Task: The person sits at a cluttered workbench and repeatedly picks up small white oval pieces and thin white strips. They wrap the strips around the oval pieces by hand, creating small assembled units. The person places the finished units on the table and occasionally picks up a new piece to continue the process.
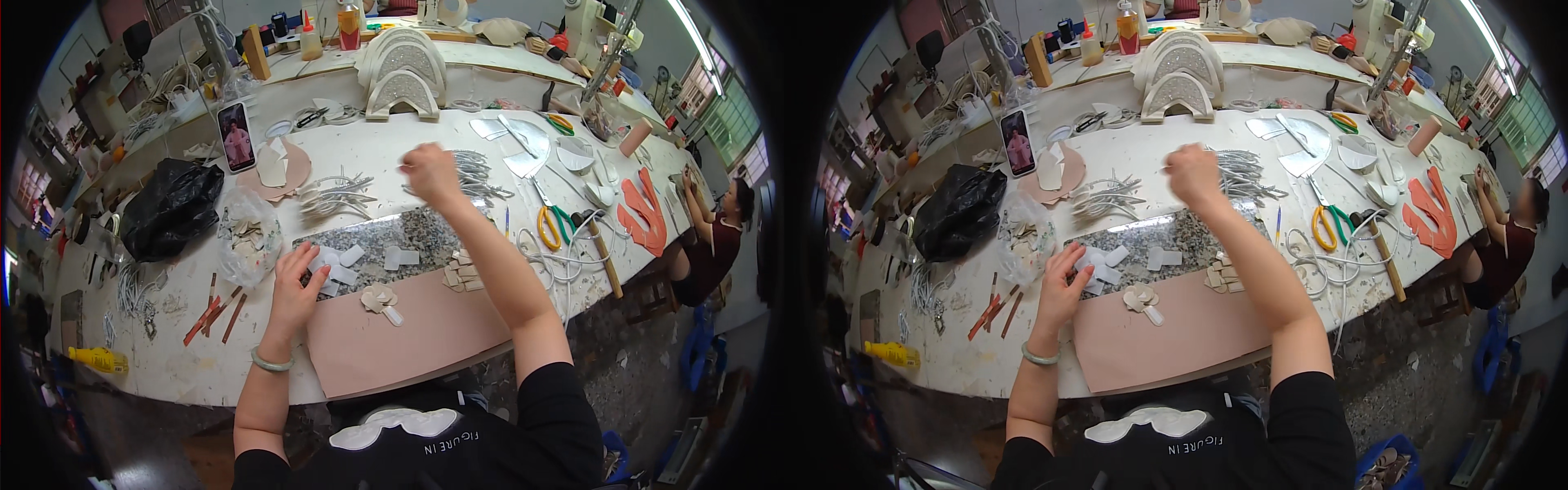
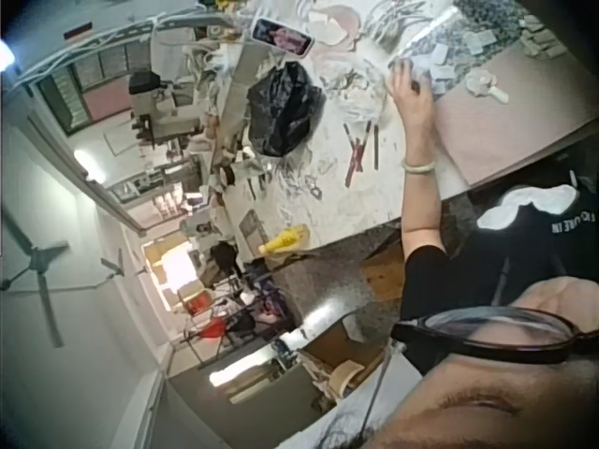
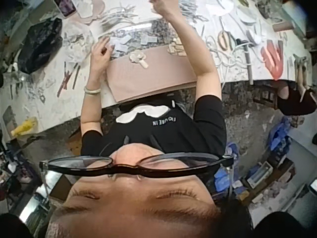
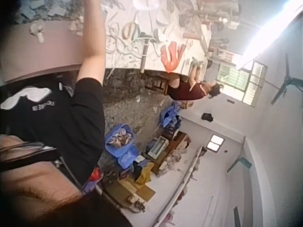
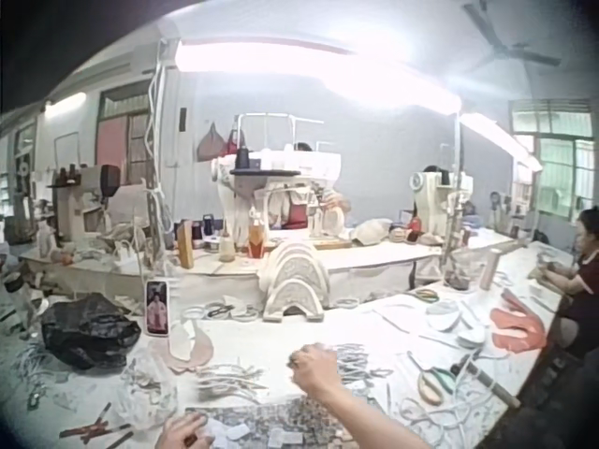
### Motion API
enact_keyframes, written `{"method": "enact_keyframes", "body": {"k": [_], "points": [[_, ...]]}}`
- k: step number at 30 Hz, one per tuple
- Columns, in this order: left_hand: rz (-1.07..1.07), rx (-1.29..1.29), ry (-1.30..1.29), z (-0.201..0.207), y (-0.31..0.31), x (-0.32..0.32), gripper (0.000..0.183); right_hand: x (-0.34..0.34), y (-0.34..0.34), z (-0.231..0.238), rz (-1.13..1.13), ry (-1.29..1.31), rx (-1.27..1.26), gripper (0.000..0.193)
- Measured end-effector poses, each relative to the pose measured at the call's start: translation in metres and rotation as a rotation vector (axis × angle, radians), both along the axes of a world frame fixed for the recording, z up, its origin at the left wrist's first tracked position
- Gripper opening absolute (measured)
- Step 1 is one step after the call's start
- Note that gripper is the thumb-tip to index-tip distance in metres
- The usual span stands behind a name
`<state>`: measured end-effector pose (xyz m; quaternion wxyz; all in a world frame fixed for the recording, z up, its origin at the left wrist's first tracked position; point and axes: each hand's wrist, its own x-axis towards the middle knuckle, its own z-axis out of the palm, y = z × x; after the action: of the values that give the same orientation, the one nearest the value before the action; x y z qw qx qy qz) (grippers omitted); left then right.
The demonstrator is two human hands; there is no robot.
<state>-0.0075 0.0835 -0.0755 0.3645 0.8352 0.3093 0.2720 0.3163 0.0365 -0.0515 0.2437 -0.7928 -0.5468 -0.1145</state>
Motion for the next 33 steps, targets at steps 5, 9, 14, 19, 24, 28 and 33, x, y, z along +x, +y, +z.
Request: {"method": "enact_keyframes", "body": {"k": [5, 9, 14, 19, 24, 28, 33], "points": [[0.017, 0.091, -0.030, 0.001, -0.006, 0.012, 0.038, 0.054, -0.046, -0.010, -0.220, -0.032, -0.116, 0.017], [-0.036, 0.327, -0.072, 0.014, -0.030, 0.024, 0.030, 0.052, -0.053, -0.016, -0.151, -0.047, -0.048, 0.021], [-0.432, 0.154, 0.056, 0.027, -0.035, 0.038, 0.026, 0.034, -0.071, 0.005, -0.019, 0.082, 0.070, 0.018], [-0.476, 0.115, 0.215, 0.036, -0.049, 0.028, 0.026, 0.007, -0.109, 0.011, 0.079, 0.238, 0.144, 0.013], [-0.370, 0.053, 0.190, 0.035, -0.061, 0.018, 0.025, -0.027, -0.131, -0.001, 0.108, 0.443, -0.002, 0.011], [-0.306, -0.005, 0.079, 0.028, -0.067, 0.010, 0.022, -0.050, -0.135, 0.005, 0.180, 0.560, -0.090, 0.018], [-0.362, 0.096, 0.081, 0.024, -0.063, 0.007, 0.019, -0.076, -0.135, -0.004, 0.194, 0.573, -0.100, 0.023]]}}
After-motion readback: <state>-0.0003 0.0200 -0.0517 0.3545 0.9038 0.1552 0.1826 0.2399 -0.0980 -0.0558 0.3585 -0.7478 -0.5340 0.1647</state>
